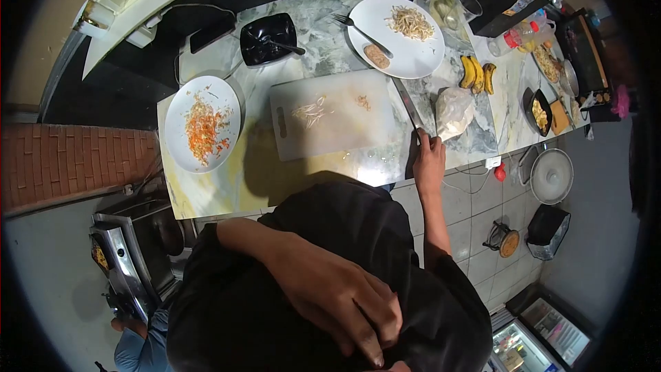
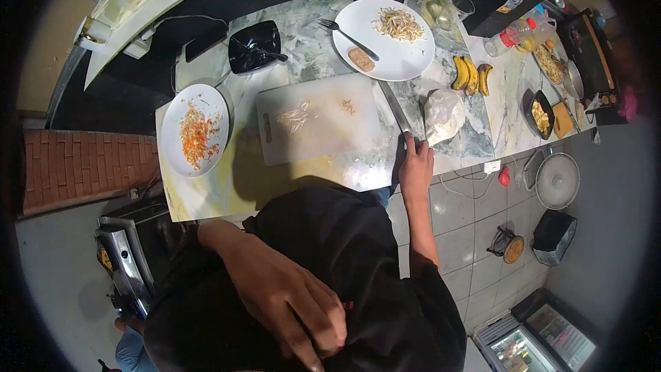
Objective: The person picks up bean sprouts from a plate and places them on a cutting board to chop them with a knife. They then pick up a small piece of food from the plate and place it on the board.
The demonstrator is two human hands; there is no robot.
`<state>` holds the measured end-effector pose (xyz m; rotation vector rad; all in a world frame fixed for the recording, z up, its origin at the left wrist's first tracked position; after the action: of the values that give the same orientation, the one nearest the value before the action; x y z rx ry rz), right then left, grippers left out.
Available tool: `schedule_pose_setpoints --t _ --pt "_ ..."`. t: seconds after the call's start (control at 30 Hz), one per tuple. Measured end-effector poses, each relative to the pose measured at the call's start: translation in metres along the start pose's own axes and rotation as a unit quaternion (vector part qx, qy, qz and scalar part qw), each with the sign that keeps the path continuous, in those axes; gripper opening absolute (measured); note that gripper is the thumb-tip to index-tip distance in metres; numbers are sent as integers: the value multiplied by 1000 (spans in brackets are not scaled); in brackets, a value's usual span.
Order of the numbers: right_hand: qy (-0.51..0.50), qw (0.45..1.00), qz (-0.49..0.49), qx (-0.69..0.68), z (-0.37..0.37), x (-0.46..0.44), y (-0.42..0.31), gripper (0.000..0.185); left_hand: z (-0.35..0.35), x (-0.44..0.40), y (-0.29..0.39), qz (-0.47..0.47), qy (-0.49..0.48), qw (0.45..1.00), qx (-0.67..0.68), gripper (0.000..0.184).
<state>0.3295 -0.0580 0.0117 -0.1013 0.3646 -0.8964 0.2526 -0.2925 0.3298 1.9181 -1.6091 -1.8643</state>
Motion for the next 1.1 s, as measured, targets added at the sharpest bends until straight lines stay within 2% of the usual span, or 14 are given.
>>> schedule_pose_setpoints --t 0.13,0.17,0.23,0.27,0.33,0.4,0.47,0.53,0.63,0.67,0.73,0.87,0.93,1.1 --pt "7 1000 6 0 9 -2 -10 54 1 2 -1 24 15 1000 1 22" --pt "13 999 15 -34 19 -1 -16 54 3 4 0 24 17 1000 -1 22" --pt "-5 985 29 -167 47 -15 -33 49 -4 17 -7 68 -72 995 -17 23" --pt "-4 985 26 -169 71 -32 -39 49 2 20 -4 70 -74 995 -16 23" --pt "-122 946 -3 -302 89 -64 -55 39 6 26 -2 93 -109 990 -2 26" --pt "-68 936 62 -340 98 -112 -43 30 7 17 4 76 -81 994 -23 26" --pt "-98 904 19 -417 86 -163 -27 29 6 9 5 55 -51 996 -44 26" --pt "-142 909 -9 -391 46 -214 7 30 9 2 3 48 -8 998 -33 24" --pt "-99 943 35 -315 -14 -274 59 30 7 14 -3 60 -54 997 -22 28" --pt "-55 962 88 -251 -24 -288 67 29 14 14 0 59 -51 997 -22 28" --pt "-15 972 143 -187 -30 -303 62 28 15 23 2 100 -127 987 4 27" --pt "-12 977 160 -142 -62 -316 57 21 34 12 6 96 -71 993 12 20" --pt "-12 977 165 -131 -67 -317 52 18 51 1 1 99 27 994 -25 28" --pt "-11 980 193 -37 -77 -320 44 17 55 18 -7 91 -19 995 -25 25"
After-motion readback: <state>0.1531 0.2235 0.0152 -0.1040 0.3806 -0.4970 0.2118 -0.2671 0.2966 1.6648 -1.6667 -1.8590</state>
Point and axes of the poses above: each hand's wrist, its own x-axis away from the middle knuckle, its own z-axis out of the back of the hand, y = z × x, the point moved 10 cm from there along -x, towards the middle knuckle, and after that the axes turned 10 degrees about y, right-handed, at the moved point
